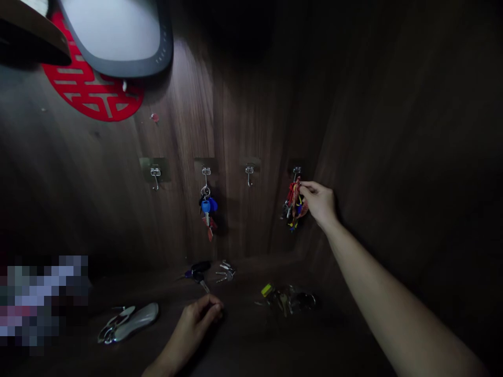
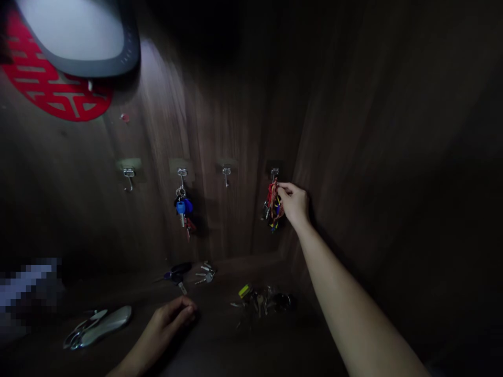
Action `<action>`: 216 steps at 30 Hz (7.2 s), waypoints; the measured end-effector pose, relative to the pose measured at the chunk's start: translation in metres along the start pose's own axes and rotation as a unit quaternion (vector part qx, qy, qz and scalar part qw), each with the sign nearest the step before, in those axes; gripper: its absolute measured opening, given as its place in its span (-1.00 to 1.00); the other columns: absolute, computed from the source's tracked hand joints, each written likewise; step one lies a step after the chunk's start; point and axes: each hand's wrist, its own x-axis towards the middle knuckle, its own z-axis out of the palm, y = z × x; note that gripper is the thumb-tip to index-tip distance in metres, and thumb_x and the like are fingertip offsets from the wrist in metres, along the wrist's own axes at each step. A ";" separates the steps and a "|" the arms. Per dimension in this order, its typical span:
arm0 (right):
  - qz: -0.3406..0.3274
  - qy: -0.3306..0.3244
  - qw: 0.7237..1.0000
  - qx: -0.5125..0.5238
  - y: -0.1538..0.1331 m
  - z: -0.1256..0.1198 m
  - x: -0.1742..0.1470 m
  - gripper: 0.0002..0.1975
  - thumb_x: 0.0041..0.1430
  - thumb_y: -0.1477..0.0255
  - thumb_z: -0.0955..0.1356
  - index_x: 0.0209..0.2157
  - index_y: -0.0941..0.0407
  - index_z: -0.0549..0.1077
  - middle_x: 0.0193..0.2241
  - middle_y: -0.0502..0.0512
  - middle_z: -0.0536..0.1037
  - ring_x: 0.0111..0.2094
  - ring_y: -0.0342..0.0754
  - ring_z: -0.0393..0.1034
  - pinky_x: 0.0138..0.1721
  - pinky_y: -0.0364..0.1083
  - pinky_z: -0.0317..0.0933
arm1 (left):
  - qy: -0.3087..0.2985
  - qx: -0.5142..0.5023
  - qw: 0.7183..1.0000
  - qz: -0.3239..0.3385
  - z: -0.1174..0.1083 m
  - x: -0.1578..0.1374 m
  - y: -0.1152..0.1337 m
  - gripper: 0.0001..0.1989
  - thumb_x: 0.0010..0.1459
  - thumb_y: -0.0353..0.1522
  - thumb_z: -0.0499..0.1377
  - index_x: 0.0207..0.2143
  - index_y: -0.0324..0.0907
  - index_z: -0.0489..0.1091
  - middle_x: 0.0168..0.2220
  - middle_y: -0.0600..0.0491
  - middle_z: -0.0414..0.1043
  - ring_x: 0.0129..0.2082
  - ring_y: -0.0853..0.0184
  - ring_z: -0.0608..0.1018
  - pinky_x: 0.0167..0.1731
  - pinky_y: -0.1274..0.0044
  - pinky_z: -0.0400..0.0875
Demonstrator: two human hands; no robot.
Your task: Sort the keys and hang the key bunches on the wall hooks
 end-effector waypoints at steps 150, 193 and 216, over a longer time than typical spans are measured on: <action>0.047 -0.379 0.923 0.040 -0.033 0.078 -0.284 -0.77 0.16 0.35 0.22 -0.38 0.07 0.49 -0.38 0.06 0.56 -0.28 -0.03 0.45 -0.23 -0.13 0.25 | 0.338 -0.151 0.920 0.129 -0.179 0.091 0.083 -0.50 -0.19 0.01 0.26 -0.40 -0.25 0.54 -0.49 0.04 0.54 -0.49 0.37 0.50 -0.42 0.57 0.36; 0.017 -0.399 0.917 0.017 -0.037 0.077 -0.286 -0.78 0.20 0.41 0.20 -0.34 0.05 0.48 -0.37 0.03 0.54 -0.31 -0.07 0.43 -0.32 -0.15 0.26 | 0.056 0.241 0.968 0.036 -0.058 0.001 -0.012 -0.84 0.08 -0.45 0.10 -0.37 -0.07 0.47 -0.29 0.07 0.52 -0.19 0.26 0.49 -0.15 0.49 0.27; 0.039 -0.414 0.907 0.071 -0.049 0.080 -0.285 -0.72 0.26 0.25 0.19 -0.26 0.05 0.47 -0.30 0.06 0.53 -0.22 -0.02 0.41 -0.16 -0.10 0.25 | 0.103 -0.277 0.955 -0.016 -0.028 -0.009 -0.010 -0.67 -0.04 -0.14 0.27 -0.26 -0.14 0.52 -0.39 0.08 0.50 -0.36 0.32 0.48 -0.29 0.51 0.35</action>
